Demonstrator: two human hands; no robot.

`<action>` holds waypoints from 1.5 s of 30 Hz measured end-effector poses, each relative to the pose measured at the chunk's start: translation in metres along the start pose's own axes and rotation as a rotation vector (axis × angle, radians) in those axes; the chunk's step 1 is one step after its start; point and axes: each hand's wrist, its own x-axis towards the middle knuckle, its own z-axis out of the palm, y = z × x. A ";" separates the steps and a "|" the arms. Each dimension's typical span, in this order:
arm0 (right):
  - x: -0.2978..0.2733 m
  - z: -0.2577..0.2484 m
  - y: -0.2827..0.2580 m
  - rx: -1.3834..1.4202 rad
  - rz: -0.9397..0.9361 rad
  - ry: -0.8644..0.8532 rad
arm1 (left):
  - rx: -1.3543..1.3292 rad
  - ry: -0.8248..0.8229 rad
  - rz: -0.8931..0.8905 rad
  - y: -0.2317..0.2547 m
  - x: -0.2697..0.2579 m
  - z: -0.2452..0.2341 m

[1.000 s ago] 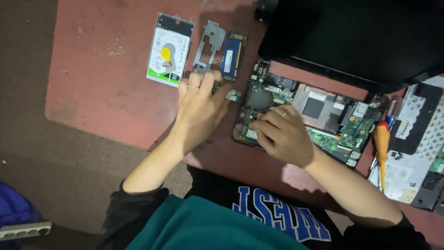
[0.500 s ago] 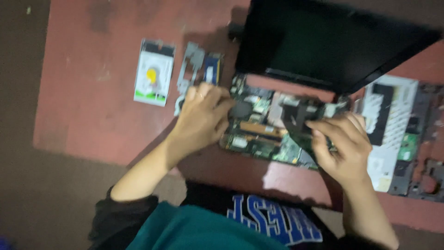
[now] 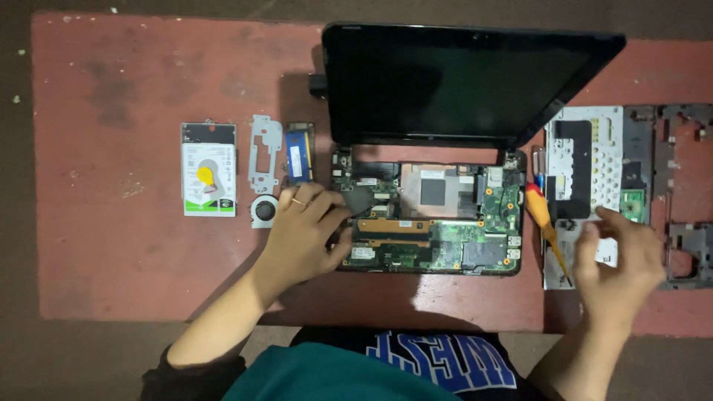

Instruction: The person disassembles internal laptop components, removing the cooling fan and disconnecting ribbon cables using a screwdriver and their hands.

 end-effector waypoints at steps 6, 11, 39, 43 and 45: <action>0.016 0.013 -0.028 -0.045 0.005 -0.141 | 0.022 -0.010 -0.017 -0.002 -0.003 0.005; 0.020 0.017 -0.054 0.133 0.050 -0.158 | 0.051 -0.010 -0.013 -0.001 -0.002 0.005; 0.004 0.038 -0.034 0.058 0.065 0.132 | 0.175 -0.013 -0.041 0.012 0.002 0.008; 0.001 0.036 -0.029 0.184 0.046 0.288 | 0.135 0.003 -0.080 0.011 0.000 0.013; -0.002 0.036 -0.026 0.219 0.016 0.366 | 0.136 0.008 -0.077 0.011 0.001 0.013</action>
